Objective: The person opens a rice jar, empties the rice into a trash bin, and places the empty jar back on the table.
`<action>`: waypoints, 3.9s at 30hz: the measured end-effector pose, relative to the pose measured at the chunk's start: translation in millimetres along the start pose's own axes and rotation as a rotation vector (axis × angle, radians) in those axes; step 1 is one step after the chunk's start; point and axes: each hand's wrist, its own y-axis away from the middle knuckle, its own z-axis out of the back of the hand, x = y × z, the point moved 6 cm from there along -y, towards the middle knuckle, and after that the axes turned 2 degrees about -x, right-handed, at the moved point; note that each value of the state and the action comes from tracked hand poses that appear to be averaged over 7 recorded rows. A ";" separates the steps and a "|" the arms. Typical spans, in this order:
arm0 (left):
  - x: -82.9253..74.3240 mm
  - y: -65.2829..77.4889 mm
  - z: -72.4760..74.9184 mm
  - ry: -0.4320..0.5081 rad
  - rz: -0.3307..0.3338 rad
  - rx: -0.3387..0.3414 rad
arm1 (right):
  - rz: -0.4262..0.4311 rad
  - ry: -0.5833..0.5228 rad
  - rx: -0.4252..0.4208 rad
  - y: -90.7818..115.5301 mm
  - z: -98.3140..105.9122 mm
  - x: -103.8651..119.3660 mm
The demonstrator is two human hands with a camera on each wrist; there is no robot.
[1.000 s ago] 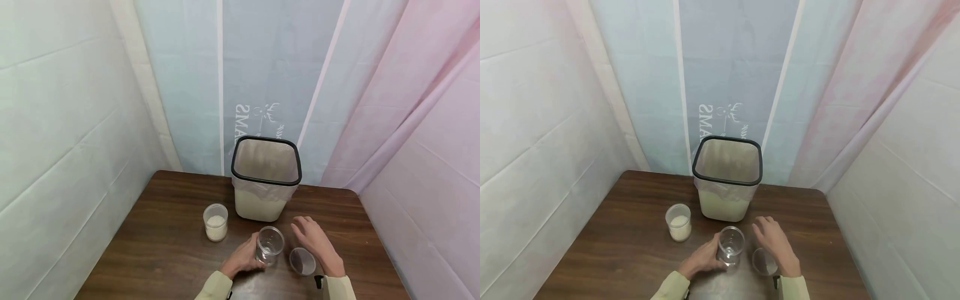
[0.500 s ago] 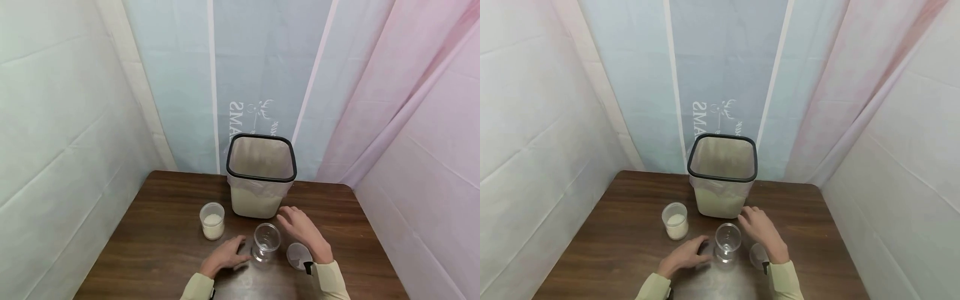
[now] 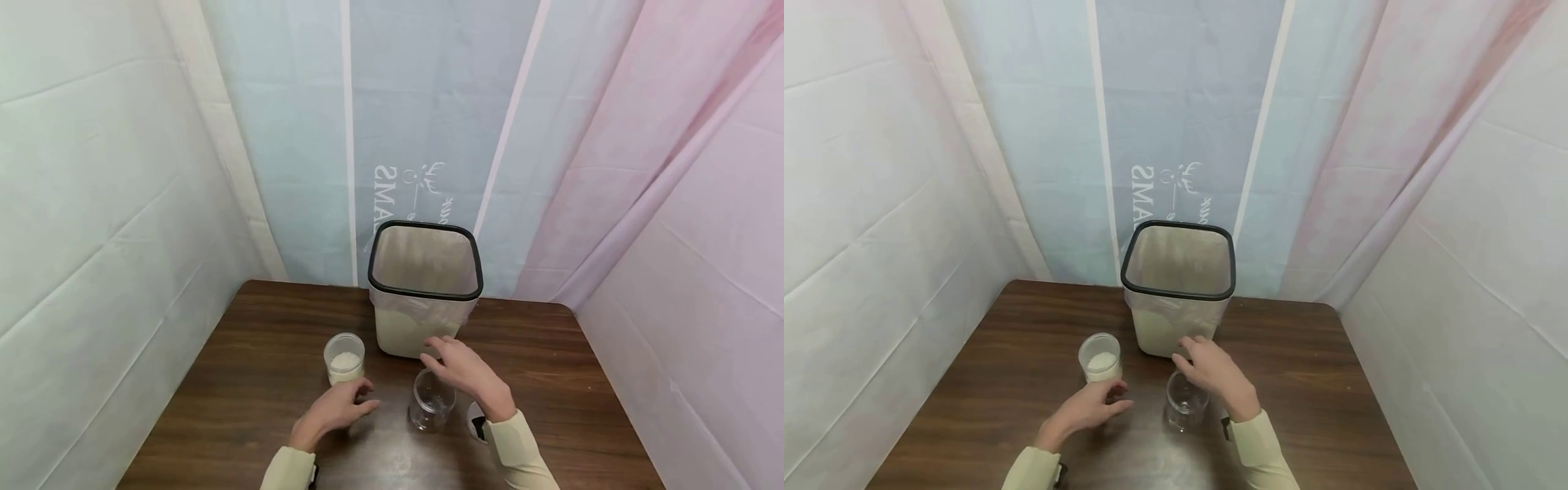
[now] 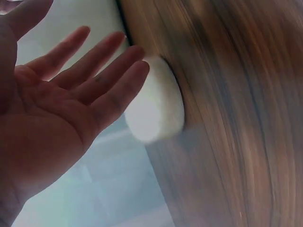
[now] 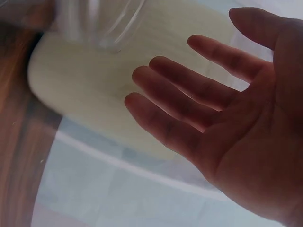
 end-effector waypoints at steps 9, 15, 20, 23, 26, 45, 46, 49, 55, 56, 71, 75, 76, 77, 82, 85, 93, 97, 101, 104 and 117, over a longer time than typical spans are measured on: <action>24.0 12.9 27.2 -0.066 0.053 -0.123 | 0.104 -0.024 0.006 -13.3 -4.6 34.7; 40.1 18.8 48.3 -0.147 0.105 -0.221 | 0.132 -0.022 0.013 -24.3 -14.8 55.2; 55.8 22.2 58.8 -0.133 0.184 -0.233 | 0.139 -0.011 0.035 -36.4 -24.7 69.1; 64.6 22.4 61.1 -0.107 0.234 -0.213 | 0.133 0.005 0.063 -44.9 -34.4 72.5; 71.8 21.5 61.1 -0.079 0.270 -0.190 | 0.104 0.011 0.098 -51.6 -45.6 73.0; 88.5 -4.1 40.1 -0.012 0.207 -0.168 | 0.091 0.040 0.088 -75.0 -74.5 105.9; 88.4 -6.1 38.8 0.010 0.176 -0.173 | 0.093 0.036 0.079 -74.8 -75.3 105.8; 88.5 -9.7 35.3 0.061 0.105 -0.177 | 0.104 0.034 0.062 -75.9 -81.2 106.1; 93.5 -11.4 25.3 0.107 0.070 -0.124 | 0.141 0.134 0.059 -78.6 -101.2 114.4; 93.6 -11.5 24.0 0.120 0.057 -0.116 | 0.141 0.155 0.056 -78.6 -104.2 116.2; 89.2 -8.6 24.2 0.091 -0.131 -0.138 | 0.176 0.365 -0.108 -75.4 -122.3 130.8; 88.4 -6.7 26.0 0.078 -0.147 -0.163 | 0.168 0.373 -0.116 -75.5 -123.5 129.4; 87.4 -7.3 26.2 0.079 -0.147 -0.160 | 0.161 0.369 -0.113 -75.6 -123.1 127.8; 86.7 -7.8 26.1 0.078 -0.142 -0.155 | 0.156 0.357 -0.109 -75.4 -122.0 126.2; 82.3 -10.2 28.4 0.122 -0.078 -0.123 | 0.140 0.284 -0.125 -72.9 -108.4 121.2; 75.6 -10.5 35.7 0.165 -0.056 -0.130 | 0.154 0.266 -0.170 -70.8 -96.4 121.3; 58.3 -7.4 58.7 0.154 0.001 -0.171 | 0.180 0.189 -0.254 -62.9 -65.7 123.5; 52.4 -6.0 65.4 0.170 0.027 -0.170 | 0.165 0.152 -0.260 -59.9 -56.2 122.1; 48.5 -7.6 71.7 0.181 0.046 -0.169 | 0.165 0.115 -0.256 -61.2 -47.9 119.5; 46.6 -9.7 76.4 0.177 0.042 -0.189 | 0.156 0.055 -0.265 -61.0 -41.7 116.7; 39.9 -3.0 89.9 0.284 -0.036 -0.318 | 0.121 -0.207 -0.259 -61.1 -27.4 98.5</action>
